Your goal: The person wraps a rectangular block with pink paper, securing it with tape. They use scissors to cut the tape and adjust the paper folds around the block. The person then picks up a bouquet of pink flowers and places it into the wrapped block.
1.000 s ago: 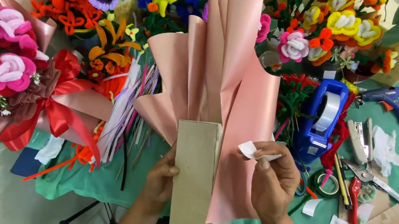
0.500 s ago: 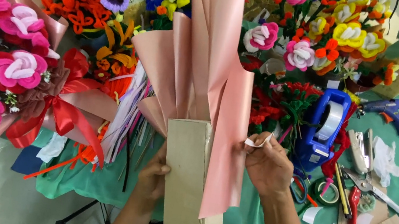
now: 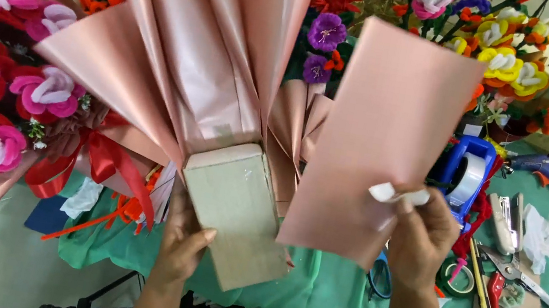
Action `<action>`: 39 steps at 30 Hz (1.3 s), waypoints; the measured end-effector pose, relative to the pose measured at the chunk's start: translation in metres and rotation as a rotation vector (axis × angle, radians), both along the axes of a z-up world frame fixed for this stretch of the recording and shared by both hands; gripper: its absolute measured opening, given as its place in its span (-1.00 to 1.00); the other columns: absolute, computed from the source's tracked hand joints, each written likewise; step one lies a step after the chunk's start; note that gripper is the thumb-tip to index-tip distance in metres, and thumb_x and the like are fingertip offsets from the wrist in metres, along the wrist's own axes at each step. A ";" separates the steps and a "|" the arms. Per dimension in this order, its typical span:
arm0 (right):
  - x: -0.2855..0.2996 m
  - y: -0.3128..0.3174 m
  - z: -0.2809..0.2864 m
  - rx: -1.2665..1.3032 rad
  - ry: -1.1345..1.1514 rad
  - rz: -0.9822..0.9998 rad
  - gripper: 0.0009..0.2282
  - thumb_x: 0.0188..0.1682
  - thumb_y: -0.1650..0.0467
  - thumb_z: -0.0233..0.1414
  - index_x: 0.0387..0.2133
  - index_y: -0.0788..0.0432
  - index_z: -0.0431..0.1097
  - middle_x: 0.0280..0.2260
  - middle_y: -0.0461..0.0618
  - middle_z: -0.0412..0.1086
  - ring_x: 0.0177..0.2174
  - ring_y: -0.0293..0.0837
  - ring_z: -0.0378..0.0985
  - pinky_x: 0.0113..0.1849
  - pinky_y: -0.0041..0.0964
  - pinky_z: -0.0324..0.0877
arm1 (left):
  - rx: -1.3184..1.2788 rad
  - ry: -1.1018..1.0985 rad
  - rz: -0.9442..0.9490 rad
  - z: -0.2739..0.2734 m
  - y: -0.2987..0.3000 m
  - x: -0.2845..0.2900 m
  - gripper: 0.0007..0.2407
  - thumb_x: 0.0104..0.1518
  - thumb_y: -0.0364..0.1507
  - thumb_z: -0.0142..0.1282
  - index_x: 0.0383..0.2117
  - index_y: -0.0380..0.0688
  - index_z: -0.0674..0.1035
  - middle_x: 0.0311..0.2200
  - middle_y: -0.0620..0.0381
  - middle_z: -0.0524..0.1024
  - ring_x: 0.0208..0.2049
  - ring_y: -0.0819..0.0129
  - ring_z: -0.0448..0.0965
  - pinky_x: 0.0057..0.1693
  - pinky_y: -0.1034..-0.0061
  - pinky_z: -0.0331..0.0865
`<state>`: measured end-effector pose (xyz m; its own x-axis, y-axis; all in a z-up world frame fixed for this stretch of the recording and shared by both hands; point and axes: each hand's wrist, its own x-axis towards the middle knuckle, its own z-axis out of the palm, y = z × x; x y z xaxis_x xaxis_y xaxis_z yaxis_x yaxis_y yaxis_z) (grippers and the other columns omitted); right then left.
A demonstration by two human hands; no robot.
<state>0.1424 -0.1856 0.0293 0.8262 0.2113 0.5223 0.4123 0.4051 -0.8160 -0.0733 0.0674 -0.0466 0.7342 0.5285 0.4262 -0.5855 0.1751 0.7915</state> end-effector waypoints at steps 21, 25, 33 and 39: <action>0.118 0.192 -0.022 -0.529 0.011 0.194 -0.86 -0.32 0.40 0.12 -0.51 0.22 0.51 -0.44 -0.33 0.31 -0.36 -0.39 0.28 -0.39 -0.33 0.32 | 0.221 0.022 0.039 0.078 -0.044 -0.022 -0.20 0.17 -0.59 0.09 0.46 -0.04 -0.21 0.50 -0.07 -0.09 0.45 0.16 0.07 0.47 0.25 0.09; 0.081 0.128 0.024 -0.424 0.065 0.207 -0.78 -0.29 0.43 0.00 -0.40 0.26 0.50 -0.41 -0.03 0.47 -0.33 -0.17 0.41 -0.25 -0.23 0.36 | 0.384 0.152 0.197 0.090 -0.058 -0.015 -0.20 0.09 -0.63 0.06 0.45 -0.16 -0.17 0.51 -0.11 -0.19 0.53 0.09 -0.18 0.53 0.23 -0.21; 0.048 0.020 -0.021 0.059 0.171 0.430 -0.86 0.12 0.43 -0.03 -0.21 0.27 0.44 -0.29 0.13 0.54 -0.25 -0.02 0.62 -0.07 -0.21 0.50 | 0.489 0.341 0.141 0.104 -0.085 -0.004 -0.25 0.12 -0.54 0.05 0.43 -0.19 -0.13 0.50 -0.07 -0.13 0.52 0.11 -0.16 0.48 0.26 -0.16; -0.014 -0.012 0.004 0.199 0.081 0.413 -0.88 0.13 0.47 -0.04 -0.22 0.27 0.44 -0.21 0.09 0.50 -0.23 0.05 0.58 -0.01 -0.10 0.49 | 0.066 -0.013 -0.318 0.074 -0.079 0.010 -0.25 0.21 -0.51 0.05 0.48 0.05 -0.16 0.51 0.01 -0.10 0.47 0.19 0.02 0.46 0.20 0.05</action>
